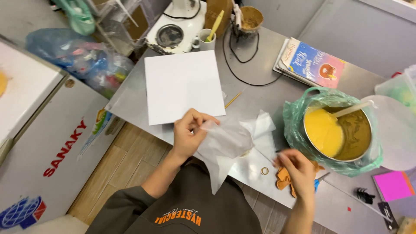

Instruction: The recorder prepares a piping bag by filling it with yellow frosting using a spatula.

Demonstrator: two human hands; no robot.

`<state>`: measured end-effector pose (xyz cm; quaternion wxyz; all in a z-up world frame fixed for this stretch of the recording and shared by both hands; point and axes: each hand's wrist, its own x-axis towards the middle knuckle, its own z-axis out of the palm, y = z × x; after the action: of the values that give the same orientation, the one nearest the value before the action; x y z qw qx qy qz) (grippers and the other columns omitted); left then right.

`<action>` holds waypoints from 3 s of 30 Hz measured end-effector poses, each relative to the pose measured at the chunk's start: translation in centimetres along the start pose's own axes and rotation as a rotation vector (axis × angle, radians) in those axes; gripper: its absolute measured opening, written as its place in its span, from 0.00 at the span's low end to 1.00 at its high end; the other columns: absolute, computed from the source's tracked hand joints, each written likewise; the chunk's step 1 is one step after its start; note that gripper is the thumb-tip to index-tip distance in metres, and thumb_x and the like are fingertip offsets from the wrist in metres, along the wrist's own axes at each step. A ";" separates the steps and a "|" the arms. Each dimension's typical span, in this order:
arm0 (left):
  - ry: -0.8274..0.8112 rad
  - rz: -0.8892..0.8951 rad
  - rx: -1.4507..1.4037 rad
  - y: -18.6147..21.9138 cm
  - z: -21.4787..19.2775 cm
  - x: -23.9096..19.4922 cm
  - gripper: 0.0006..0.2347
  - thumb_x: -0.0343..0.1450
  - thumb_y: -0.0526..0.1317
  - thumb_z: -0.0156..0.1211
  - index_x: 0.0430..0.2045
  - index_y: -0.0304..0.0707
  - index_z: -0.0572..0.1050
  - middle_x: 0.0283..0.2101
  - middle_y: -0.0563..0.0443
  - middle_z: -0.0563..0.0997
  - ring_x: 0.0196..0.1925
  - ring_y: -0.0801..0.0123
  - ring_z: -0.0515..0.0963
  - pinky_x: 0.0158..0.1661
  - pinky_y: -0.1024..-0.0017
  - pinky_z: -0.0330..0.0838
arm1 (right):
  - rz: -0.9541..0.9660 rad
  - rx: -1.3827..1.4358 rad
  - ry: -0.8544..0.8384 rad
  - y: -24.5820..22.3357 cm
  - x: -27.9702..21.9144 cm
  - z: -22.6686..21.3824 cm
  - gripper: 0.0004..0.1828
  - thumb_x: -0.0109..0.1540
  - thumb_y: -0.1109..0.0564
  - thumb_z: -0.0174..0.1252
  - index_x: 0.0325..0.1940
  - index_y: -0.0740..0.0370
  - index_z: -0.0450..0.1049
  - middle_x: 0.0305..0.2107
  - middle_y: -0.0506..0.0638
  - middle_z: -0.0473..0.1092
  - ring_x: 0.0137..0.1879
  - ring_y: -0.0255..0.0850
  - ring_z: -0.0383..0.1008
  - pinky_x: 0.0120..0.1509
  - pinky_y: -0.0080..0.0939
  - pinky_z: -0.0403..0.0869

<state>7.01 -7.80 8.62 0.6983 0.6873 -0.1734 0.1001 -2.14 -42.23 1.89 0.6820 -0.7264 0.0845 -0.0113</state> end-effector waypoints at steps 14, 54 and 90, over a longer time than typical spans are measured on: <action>0.278 0.005 0.070 1.2 -3.4 -7.5 0.11 0.73 0.31 0.60 0.24 0.37 0.62 0.36 0.41 0.87 0.29 0.81 0.74 0.28 0.82 0.68 | -0.217 -1.692 -0.763 21.7 17.6 13.3 0.14 0.54 0.56 0.66 0.44 0.58 0.79 0.40 0.54 0.78 0.45 0.45 0.82 0.43 0.44 0.80; 0.080 -0.403 0.173 -14.1 8.1 -2.9 0.07 0.68 0.36 0.61 0.31 0.34 0.68 0.29 0.54 0.79 0.18 0.73 0.73 0.24 0.72 0.65 | -0.350 -0.590 0.085 -0.1 3.2 5.0 0.31 0.59 0.47 0.65 0.59 0.70 0.71 0.48 0.59 0.72 0.51 0.47 0.74 0.51 0.42 0.72; -0.468 0.248 0.493 2.7 7.3 1.5 0.23 0.79 0.32 0.43 0.71 0.27 0.56 0.72 0.33 0.64 0.74 0.53 0.63 0.70 0.64 0.58 | -0.824 -0.386 -0.499 -5.5 -3.1 15.5 0.07 0.59 0.61 0.66 0.39 0.62 0.76 0.27 0.55 0.76 0.29 0.49 0.78 0.33 0.44 0.74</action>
<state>6.60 -15.15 11.63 0.4356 0.8129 -0.3815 0.0628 -2.55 -26.19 6.53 0.4741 -0.7925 -0.3730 -0.0897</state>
